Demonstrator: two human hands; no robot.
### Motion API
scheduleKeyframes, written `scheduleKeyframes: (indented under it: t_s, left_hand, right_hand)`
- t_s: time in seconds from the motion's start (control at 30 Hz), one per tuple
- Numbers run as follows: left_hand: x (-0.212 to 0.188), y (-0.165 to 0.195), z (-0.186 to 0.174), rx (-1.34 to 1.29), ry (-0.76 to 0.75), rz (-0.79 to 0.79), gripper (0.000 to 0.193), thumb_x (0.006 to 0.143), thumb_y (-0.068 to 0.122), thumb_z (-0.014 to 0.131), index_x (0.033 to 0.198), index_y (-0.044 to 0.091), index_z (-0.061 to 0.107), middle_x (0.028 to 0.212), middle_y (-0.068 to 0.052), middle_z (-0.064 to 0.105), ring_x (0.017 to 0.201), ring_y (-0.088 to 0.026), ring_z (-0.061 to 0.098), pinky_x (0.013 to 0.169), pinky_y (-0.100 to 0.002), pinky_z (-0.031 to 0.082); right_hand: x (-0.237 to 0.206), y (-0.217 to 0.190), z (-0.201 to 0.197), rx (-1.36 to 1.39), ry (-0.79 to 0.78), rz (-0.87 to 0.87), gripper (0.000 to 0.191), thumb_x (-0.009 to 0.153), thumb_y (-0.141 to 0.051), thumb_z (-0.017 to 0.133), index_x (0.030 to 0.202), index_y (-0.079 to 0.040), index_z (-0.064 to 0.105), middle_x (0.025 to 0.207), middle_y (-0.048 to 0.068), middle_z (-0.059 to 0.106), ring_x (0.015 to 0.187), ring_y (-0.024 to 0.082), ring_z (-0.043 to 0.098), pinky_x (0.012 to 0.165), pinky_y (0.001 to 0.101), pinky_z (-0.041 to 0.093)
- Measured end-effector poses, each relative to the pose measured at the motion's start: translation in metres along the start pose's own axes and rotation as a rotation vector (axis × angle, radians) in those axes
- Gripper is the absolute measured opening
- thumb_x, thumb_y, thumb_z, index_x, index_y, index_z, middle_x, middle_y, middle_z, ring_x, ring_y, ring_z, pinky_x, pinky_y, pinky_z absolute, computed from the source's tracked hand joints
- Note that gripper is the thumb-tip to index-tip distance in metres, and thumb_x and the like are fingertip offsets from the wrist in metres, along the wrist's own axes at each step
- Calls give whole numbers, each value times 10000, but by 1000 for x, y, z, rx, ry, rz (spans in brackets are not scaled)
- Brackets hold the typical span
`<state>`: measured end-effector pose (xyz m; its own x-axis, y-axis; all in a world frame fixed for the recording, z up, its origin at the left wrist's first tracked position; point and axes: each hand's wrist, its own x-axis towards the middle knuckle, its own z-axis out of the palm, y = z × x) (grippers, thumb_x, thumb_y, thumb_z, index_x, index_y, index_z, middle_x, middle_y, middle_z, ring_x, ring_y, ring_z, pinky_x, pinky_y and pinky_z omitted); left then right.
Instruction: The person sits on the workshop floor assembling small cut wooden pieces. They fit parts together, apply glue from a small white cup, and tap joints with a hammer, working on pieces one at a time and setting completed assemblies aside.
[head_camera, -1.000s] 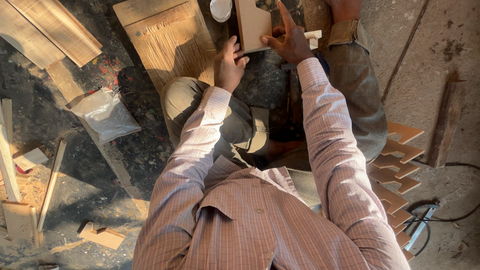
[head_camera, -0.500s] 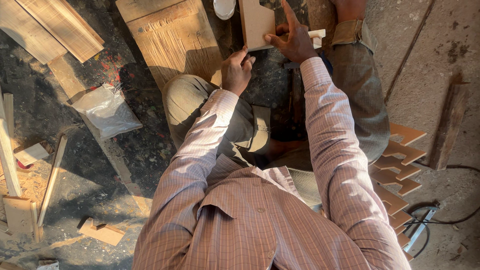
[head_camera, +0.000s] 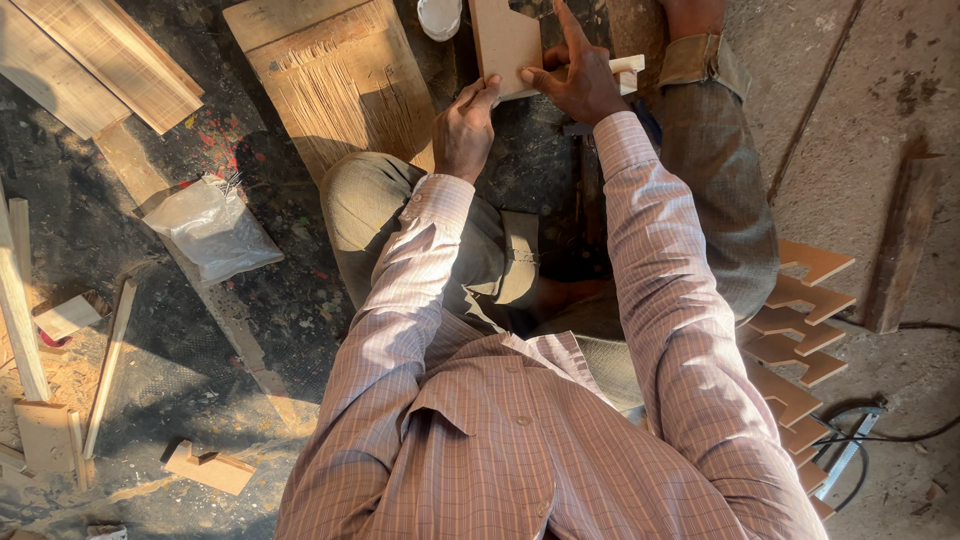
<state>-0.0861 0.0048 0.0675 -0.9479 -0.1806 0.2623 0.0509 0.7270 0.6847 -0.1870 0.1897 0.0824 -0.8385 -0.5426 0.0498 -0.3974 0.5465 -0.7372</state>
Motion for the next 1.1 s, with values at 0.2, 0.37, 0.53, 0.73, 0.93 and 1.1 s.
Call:
scheduleKeyframes:
  t_s: [0.2, 0.37, 0.53, 0.73, 0.93, 1.1]
  left_hand:
    - [5, 0, -3, -24, -1, 24, 163, 1016, 108, 635, 1079, 75, 782, 1083, -163, 774, 939, -331, 777, 797, -402, 644]
    - [7, 0, -7, -48, -20, 15, 144, 1018, 114, 645, 1026, 67, 781, 1040, -159, 779, 901, -327, 779, 765, -407, 643]
    - [7, 0, -6, -26, -12, 34, 164, 1032, 135, 637, 1004, 70, 785, 1032, -154, 783, 886, -333, 777, 758, -410, 641]
    - [5, -2, -6, -35, -19, 17, 188, 1035, 151, 622, 1019, 71, 791, 1033, -154, 783, 881, -327, 779, 750, -408, 638]
    - [5, 1, -8, -19, -13, 30, 195, 1045, 154, 621, 1012, 59, 788, 1028, -155, 783, 888, -329, 780, 761, -409, 640]
    - [7, 1, -9, -19, -20, 35, 195, 1046, 153, 620, 1016, 62, 790, 1036, -158, 782, 899, -329, 780, 752, -404, 638]
  right_hand:
    - [1, -4, -2, 5, -9, 15, 1090, 1017, -552, 876, 1710, -97, 168, 1101, 168, 804, 984, 284, 803, 811, 416, 645]
    - [2, -7, -3, 12, -28, 49, 1111, 1001, -592, 856, 1706, -87, 161, 1102, 172, 803, 986, 289, 802, 819, 426, 645]
    - [5, -9, -4, -7, -24, 54, 1120, 993, -622, 849, 1698, -76, 171, 1105, 184, 797, 996, 299, 799, 833, 430, 651]
    - [5, -14, -5, 12, -33, 83, 1099, 1005, -596, 851, 1699, -81, 173, 1120, 186, 798, 1015, 305, 800, 854, 443, 652]
    - [4, -17, -7, 42, -51, 131, 995, 1044, -507, 807, 1694, -102, 171, 1189, 200, 785, 1076, 324, 781, 902, 467, 635]
    - [5, -17, -9, 96, -60, 167, 835, 1162, -386, 727, 1727, -127, 169, 1292, 209, 765, 1192, 342, 751, 995, 491, 609]
